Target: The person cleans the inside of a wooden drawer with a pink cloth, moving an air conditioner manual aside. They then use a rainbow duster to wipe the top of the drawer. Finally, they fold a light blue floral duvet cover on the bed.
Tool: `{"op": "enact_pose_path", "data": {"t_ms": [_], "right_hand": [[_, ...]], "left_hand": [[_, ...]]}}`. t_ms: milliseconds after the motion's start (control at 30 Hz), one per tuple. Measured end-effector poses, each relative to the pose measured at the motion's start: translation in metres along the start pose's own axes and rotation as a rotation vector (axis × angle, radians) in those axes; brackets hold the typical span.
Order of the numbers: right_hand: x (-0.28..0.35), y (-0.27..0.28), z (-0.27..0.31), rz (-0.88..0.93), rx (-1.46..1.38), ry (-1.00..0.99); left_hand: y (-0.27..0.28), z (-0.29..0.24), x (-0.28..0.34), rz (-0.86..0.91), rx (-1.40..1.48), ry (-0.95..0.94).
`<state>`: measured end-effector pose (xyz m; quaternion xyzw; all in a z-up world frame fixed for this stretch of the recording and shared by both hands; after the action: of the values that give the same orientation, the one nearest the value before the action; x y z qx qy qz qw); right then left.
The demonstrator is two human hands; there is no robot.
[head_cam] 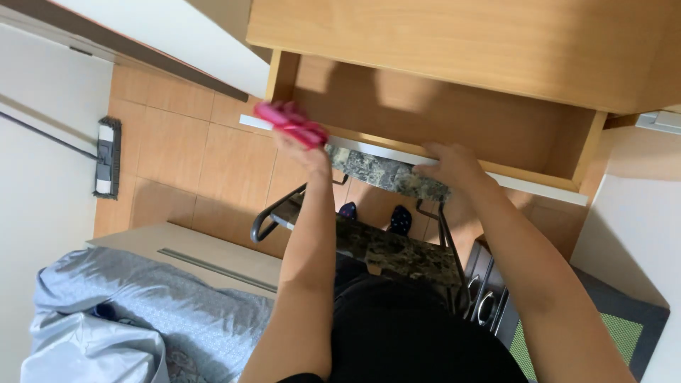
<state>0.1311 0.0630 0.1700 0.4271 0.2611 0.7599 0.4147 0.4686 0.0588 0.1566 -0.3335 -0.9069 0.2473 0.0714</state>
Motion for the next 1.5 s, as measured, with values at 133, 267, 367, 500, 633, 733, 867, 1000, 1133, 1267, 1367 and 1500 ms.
{"op": "enact_pose_path", "data": {"t_ms": [133,267,367,500,633,733,867,1000,1133,1267,1367,1500], "right_hand": [[0.015,0.0,0.011,-0.068,-0.003,0.07],[0.023,-0.017,0.006,0.075,0.1,-0.043],[0.036,-0.027,0.013,0.114,0.078,0.015],[0.055,-0.017,0.043,0.256,0.12,0.01],[0.066,-0.027,0.04,0.333,0.022,-0.079],[0.066,-0.035,0.032,0.265,-0.014,-0.043],[0.065,-0.041,0.029,0.345,-0.057,-0.06],[0.072,-0.024,0.044,0.409,-0.037,-0.178],[0.04,-0.043,0.02,0.417,-0.118,-0.089],[-0.029,-0.049,-0.018,0.218,-0.196,-0.095],[-0.076,-0.032,-0.022,-0.166,-0.011,-0.016],[-0.114,-0.036,-0.026,-0.192,0.111,-0.106]], "left_hand": [[-0.047,-0.027,0.047,0.625,-1.142,-0.311],[-0.072,-0.03,0.091,1.433,-1.547,-0.411],[-0.041,-0.014,0.109,1.637,-1.59,-0.497],[-0.025,-0.003,0.119,1.815,-1.671,-0.38],[-0.036,-0.033,0.126,1.898,-1.648,-0.142],[-0.025,-0.017,0.131,1.857,-1.555,-0.091],[-0.022,-0.008,0.129,1.812,-1.538,0.06],[-0.026,0.0,0.118,1.749,-1.551,0.331],[-0.027,0.026,0.093,1.7,-1.515,0.531],[-0.029,0.072,0.025,1.433,-1.361,0.505],[-0.062,0.057,-0.012,1.173,-1.343,0.271],[-0.054,0.102,-0.014,1.048,-1.341,-0.159]]}}
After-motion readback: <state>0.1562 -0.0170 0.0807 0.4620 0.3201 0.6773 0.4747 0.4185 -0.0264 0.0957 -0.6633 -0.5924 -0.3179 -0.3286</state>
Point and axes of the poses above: each hand's wrist, its own x-axis away from the middle knuckle, its own y-axis out of the back of the hand, z = x × y, the point moved 6 cm from there along -x, towards the middle knuckle, and after that the axes turned 8 degrees about -y, right-handed, at the moved point
